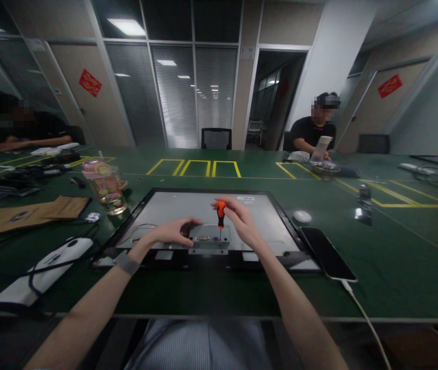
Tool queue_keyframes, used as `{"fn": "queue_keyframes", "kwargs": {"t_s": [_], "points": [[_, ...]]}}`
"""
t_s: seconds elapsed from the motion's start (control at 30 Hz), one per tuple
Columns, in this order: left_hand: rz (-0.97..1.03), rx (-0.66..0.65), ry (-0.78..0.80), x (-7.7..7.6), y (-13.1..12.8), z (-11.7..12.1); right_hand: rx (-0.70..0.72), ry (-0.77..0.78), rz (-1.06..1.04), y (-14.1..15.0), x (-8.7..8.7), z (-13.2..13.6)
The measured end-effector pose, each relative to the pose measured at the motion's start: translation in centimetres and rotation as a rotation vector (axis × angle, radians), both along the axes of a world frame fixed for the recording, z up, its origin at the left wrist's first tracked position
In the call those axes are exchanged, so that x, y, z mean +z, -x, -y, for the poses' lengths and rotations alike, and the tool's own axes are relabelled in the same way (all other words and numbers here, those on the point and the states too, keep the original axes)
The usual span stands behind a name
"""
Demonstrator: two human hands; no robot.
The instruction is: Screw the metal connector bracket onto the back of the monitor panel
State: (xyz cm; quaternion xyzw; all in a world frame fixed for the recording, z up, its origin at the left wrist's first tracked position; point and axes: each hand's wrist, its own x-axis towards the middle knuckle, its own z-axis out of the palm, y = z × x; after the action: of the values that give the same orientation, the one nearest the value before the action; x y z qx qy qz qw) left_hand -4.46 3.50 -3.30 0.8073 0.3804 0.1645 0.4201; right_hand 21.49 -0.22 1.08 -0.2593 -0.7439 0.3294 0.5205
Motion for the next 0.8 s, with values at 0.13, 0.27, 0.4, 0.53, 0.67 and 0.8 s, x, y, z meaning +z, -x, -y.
{"fn": "queue_keyframes", "kwargs": {"t_s": [0.13, 0.27, 0.4, 0.53, 0.67, 0.8], "points": [[0.007, 0.006, 0.0, 0.22, -0.1, 0.17, -0.149, -0.098, 0.011, 0.2, -0.31, -0.19], [0.006, -0.007, -0.012, 0.03, 0.02, 0.01, -0.135, -0.008, -0.088, 0.33, -0.51, -0.3], [-0.012, -0.004, -0.014, -0.25, 0.17, -0.18, 0.027, 0.113, -0.168, 0.27, -0.49, -0.41], [-0.005, 0.004, 0.007, -0.09, 0.13, 0.01, 0.054, 0.121, -0.193, 0.25, -0.69, -0.69], [-0.009, 0.007, 0.003, 0.25, 0.01, 0.23, -0.018, 0.128, -0.259, 0.37, -0.74, -0.7], [-0.01, 0.008, 0.009, 0.28, -0.15, 0.19, 0.057, 0.223, -0.296, 0.54, -0.23, -0.33]]}}
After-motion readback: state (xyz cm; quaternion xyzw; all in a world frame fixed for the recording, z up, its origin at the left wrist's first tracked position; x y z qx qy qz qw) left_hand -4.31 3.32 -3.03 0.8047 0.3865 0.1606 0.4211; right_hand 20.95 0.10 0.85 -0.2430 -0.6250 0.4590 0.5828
